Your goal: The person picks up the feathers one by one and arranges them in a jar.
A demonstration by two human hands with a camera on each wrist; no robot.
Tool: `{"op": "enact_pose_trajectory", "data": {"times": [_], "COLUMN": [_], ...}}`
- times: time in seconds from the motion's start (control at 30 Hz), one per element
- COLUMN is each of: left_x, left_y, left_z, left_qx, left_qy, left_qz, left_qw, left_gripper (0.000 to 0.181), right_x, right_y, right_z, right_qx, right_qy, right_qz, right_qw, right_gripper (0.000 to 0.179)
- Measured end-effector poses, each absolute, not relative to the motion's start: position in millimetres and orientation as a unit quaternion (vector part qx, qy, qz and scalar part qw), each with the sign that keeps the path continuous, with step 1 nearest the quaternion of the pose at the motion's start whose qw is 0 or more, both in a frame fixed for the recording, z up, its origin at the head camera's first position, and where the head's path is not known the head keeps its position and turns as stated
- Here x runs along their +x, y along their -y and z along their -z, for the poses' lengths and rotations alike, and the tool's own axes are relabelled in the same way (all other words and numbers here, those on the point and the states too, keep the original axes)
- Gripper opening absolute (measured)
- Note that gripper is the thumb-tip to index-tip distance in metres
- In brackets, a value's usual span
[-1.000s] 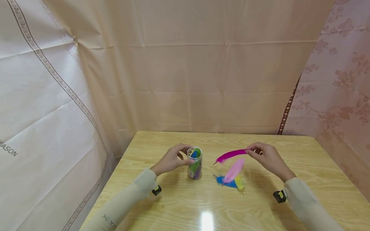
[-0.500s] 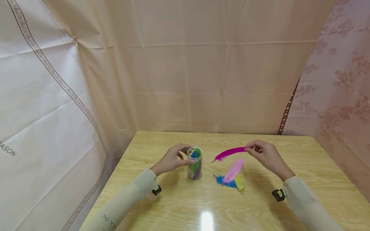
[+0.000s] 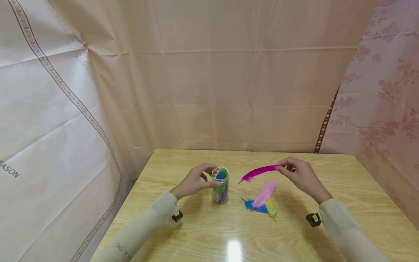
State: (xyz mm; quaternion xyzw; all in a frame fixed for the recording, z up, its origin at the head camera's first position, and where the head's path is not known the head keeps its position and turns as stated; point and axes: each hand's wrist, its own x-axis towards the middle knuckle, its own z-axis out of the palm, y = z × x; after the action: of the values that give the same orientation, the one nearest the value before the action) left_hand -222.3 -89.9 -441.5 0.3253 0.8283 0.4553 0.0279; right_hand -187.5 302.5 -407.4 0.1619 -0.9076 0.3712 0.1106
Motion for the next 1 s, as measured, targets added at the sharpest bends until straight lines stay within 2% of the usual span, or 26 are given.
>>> {"op": "enact_pose_trajectory", "data": {"times": [0.57, 1.0], "left_x": [-223.8, -223.7], "left_y": [90.3, 90.2], "left_z": [442.2, 441.0], "left_qx": [0.328, 0.326], "left_qy": [-0.828, -0.826], "left_qz": [-0.454, -0.458], "left_qw": [0.027, 0.031], "left_gripper": [0.058, 0.058], "right_x": [-192.2, -192.0], "right_y": [-292.6, -286.3], "right_z": [395.1, 386.8], "right_qx": [0.168, 0.157], "right_qy": [0.908, 0.900], "right_qz": [-0.359, -0.385], "right_qw": [0.134, 0.128], "right_gripper": [0.014, 0.015]}}
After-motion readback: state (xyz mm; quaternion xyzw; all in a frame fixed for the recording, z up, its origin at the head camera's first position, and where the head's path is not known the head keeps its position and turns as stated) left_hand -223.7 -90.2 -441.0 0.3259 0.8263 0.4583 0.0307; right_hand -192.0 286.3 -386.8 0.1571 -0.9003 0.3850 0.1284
